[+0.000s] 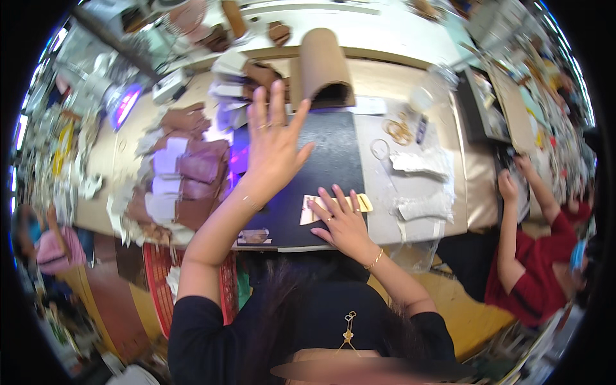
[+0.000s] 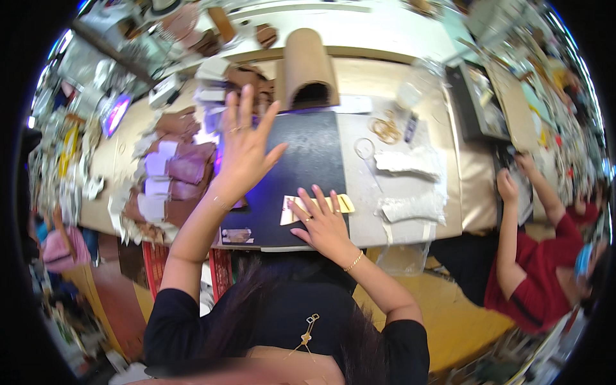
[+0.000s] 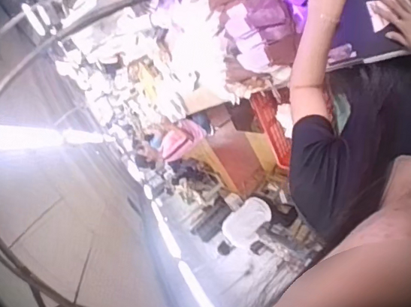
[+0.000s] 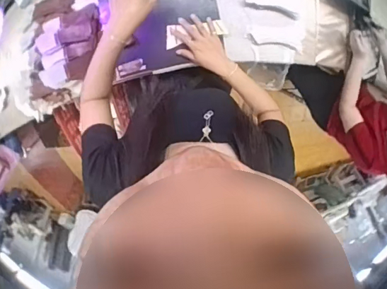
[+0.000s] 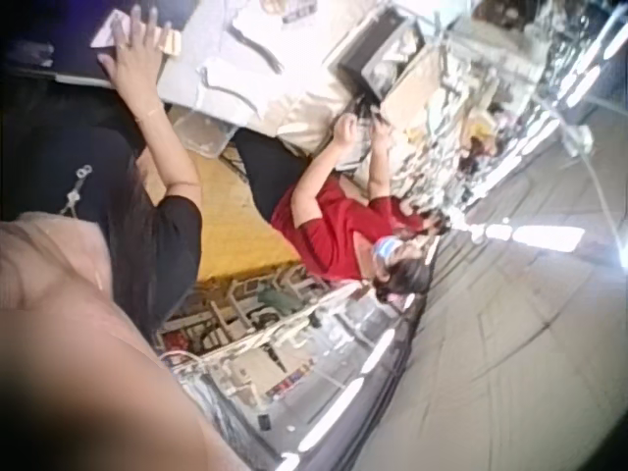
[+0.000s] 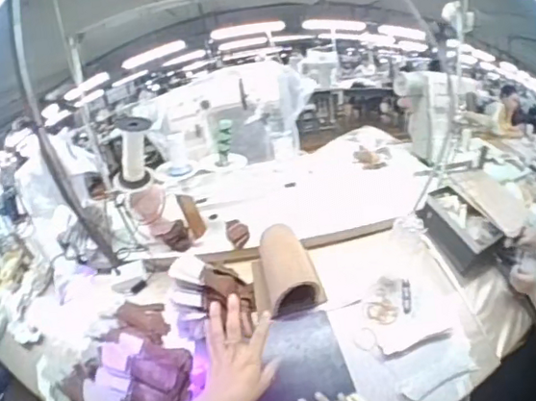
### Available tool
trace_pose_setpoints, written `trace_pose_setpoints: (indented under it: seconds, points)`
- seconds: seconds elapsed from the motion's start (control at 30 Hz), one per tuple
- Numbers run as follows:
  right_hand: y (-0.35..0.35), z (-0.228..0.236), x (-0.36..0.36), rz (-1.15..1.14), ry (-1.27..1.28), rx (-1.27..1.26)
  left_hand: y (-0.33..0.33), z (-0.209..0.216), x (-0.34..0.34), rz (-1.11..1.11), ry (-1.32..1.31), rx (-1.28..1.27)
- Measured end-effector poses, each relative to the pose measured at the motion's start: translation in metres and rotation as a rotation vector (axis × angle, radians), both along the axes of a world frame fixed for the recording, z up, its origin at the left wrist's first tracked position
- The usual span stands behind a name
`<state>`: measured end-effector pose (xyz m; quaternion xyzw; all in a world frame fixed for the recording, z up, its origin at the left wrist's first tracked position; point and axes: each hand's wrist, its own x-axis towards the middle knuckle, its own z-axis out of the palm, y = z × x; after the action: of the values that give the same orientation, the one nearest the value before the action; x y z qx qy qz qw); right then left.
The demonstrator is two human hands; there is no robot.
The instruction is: The person folds small white fabric pieces by hand at a work table, stacking them into piles and occasionally placing them into a yellow tray. The person also handles brown fabric pieces, folding and stacking them separately.
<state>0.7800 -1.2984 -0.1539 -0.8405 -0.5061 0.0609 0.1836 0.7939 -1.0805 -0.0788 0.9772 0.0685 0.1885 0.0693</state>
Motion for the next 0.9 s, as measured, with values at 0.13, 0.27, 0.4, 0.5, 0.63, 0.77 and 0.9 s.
trace_pose_setpoints:
  seconds: [0.13, 0.27, 0.4, 0.5, 0.63, 0.77, 0.9]
  points:
    - [-0.002, -0.013, 0.0, 0.007, -0.041, -0.012, 0.002, -0.019, 0.062, -0.044, -0.067, -0.006]
    - [-0.005, -0.017, -0.002, -0.001, -0.075, 0.003, 0.005, -0.066, 0.12, 0.04, -0.084, -0.101]
    - [-0.003, -0.021, -0.004, -0.07, -0.045, 0.064, 0.009, -0.089, 0.139, 0.058, -0.203, -0.131]
    - [-0.003, -0.026, -0.007, -0.119, -0.054, 0.121, 0.012, -0.085, 0.145, 0.131, -0.231, -0.142]
    - [-0.004, -0.029, -0.009, -0.167, -0.081, 0.154, 0.018, -0.075, 0.152, 0.239, -0.14, -0.181]
    - [-0.003, -0.028, -0.007, -0.191, -0.078, 0.143, 0.017, -0.075, 0.159, 0.269, -0.057, -0.25]
    - [-0.004, -0.028, -0.006, -0.188, -0.08, 0.146, 0.023, -0.072, 0.158, 0.204, -0.119, -0.177]
